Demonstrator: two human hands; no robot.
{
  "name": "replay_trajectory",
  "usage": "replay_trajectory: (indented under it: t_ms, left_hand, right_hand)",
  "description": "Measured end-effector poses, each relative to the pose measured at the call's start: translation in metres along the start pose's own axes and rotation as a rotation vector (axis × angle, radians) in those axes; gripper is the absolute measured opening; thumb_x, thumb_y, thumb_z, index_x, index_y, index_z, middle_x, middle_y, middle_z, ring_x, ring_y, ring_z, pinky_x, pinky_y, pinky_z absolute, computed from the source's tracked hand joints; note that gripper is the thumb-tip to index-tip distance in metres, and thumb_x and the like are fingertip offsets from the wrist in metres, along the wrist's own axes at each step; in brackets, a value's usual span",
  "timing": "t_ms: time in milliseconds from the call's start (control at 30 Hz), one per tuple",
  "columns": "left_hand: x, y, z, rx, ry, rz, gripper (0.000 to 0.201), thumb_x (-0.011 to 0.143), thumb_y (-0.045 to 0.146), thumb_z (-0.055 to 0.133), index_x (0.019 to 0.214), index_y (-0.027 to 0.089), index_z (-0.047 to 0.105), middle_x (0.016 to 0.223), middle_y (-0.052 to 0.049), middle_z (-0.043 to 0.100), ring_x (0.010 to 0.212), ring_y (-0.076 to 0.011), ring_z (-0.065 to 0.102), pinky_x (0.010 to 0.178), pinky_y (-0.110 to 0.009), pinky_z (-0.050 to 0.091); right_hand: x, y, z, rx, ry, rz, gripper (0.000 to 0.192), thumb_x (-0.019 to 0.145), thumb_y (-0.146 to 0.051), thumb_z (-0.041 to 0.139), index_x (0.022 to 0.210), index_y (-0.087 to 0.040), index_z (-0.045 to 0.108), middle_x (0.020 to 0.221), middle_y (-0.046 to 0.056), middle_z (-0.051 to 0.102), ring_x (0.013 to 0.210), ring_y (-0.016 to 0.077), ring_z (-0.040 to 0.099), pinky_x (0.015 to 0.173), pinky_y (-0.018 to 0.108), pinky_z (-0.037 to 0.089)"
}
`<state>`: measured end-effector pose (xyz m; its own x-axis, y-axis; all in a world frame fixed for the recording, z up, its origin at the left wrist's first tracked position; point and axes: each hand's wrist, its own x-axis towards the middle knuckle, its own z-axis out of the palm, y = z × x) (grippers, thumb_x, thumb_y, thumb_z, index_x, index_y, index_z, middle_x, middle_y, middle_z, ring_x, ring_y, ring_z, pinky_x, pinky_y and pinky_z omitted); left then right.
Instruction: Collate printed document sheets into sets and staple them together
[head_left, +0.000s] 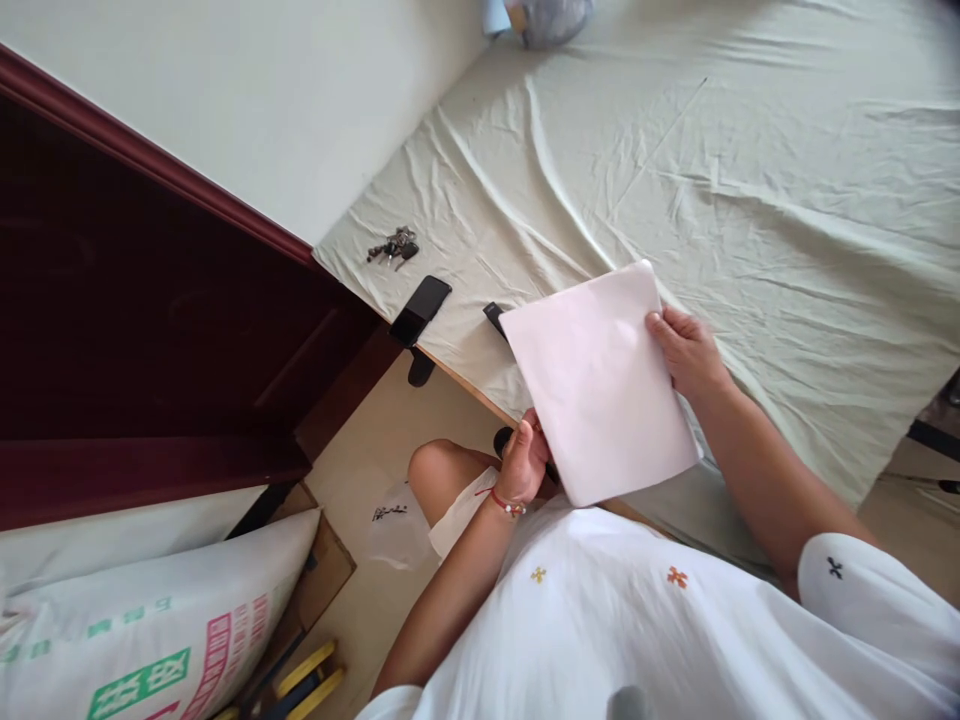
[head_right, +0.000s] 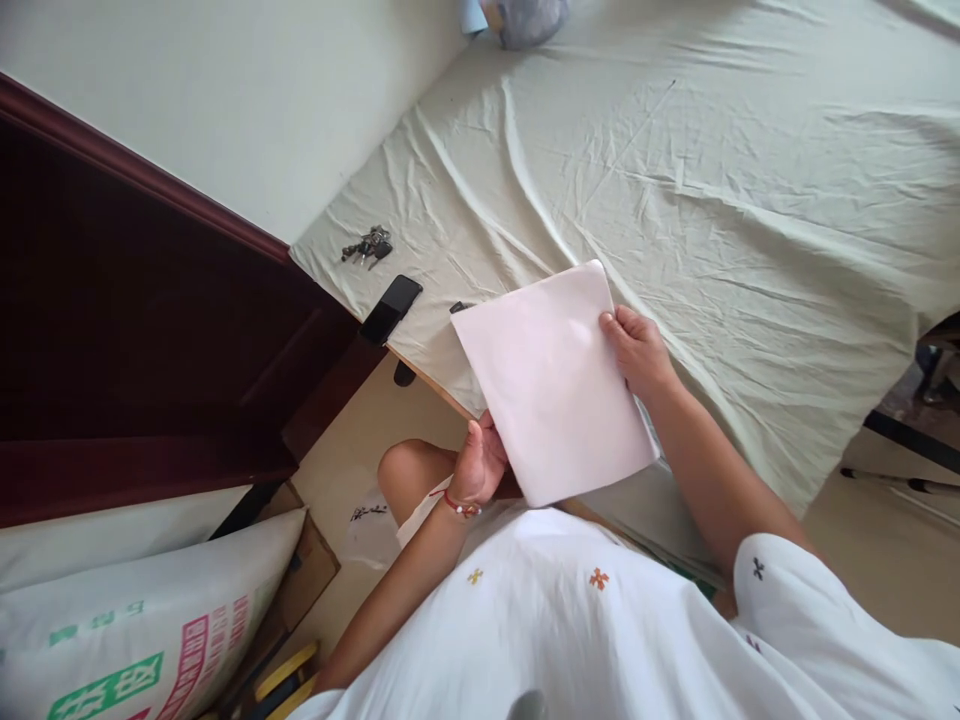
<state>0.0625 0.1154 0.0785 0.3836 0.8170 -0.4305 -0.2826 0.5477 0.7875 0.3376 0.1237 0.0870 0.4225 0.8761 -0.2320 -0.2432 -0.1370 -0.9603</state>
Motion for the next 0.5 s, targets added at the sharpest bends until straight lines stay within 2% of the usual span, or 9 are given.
replay_trajectory:
  t_ms: [67, 167, 300, 400, 500]
  left_hand:
    - [-0.005, -0.004, 0.002, 0.03, 0.028, -0.047, 0.068, 0.068, 0.071, 0.087, 0.112, 0.021, 0.076, 0.118, -0.014, 0.08, 0.12, -0.033, 0.072, 0.101, -0.044, 0.056]
    - [-0.01, -0.009, 0.001, 0.09, 0.111, -0.105, 0.059, 0.064, 0.058, 0.095, 0.102, 0.016, 0.078, 0.103, -0.014, 0.083, 0.111, -0.0344, 0.076, 0.101, -0.047, 0.058]
    - [-0.018, -0.015, -0.004, 0.097, 0.229, -0.107, 0.057, 0.057, 0.056, 0.099, 0.09, 0.014, 0.077, 0.09, -0.014, 0.083, 0.1, -0.0345, 0.079, 0.097, -0.048, 0.061]
    - [-0.026, -0.023, -0.011, 0.061, 0.291, -0.104, 0.062, 0.053, 0.053, 0.101, 0.095, 0.013, 0.078, 0.094, -0.014, 0.084, 0.103, -0.0349, 0.079, 0.101, -0.049, 0.06]
    - [-0.034, -0.036, -0.017, 0.028, 0.293, -0.098, 0.062, 0.059, 0.051, 0.1, 0.102, 0.012, 0.079, 0.1, -0.015, 0.084, 0.109, -0.0349, 0.078, 0.107, -0.049, 0.057]
  right_hand:
    - [0.003, 0.007, 0.011, 0.039, 0.02, -0.005, 0.048, 0.079, -0.067, 0.08, 0.082, -0.024, 0.059, 0.071, -0.002, 0.062, 0.056, 0.0129, 0.052, 0.052, 0.026, 0.043]
    - [-0.001, 0.013, 0.021, 0.085, -0.032, 0.016, 0.054, 0.075, -0.071, 0.083, 0.081, -0.024, 0.058, 0.068, -0.003, 0.06, 0.054, 0.0116, 0.05, 0.05, 0.024, 0.042]
    - [-0.009, 0.021, 0.017, 0.08, -0.141, 0.001, 0.054, 0.075, -0.071, 0.083, 0.088, -0.023, 0.063, 0.072, -0.004, 0.063, 0.057, 0.0105, 0.053, 0.051, 0.022, 0.043]
    - [-0.007, 0.03, 0.01, 0.019, -0.25, -0.028, 0.051, 0.075, -0.066, 0.086, 0.094, -0.022, 0.067, 0.079, -0.001, 0.07, 0.062, 0.0126, 0.059, 0.054, 0.023, 0.046]
    - [-0.001, 0.041, 0.008, -0.042, -0.306, -0.072, 0.05, 0.077, -0.065, 0.085, 0.096, -0.022, 0.069, 0.086, 0.002, 0.074, 0.068, 0.0162, 0.063, 0.057, 0.026, 0.051]
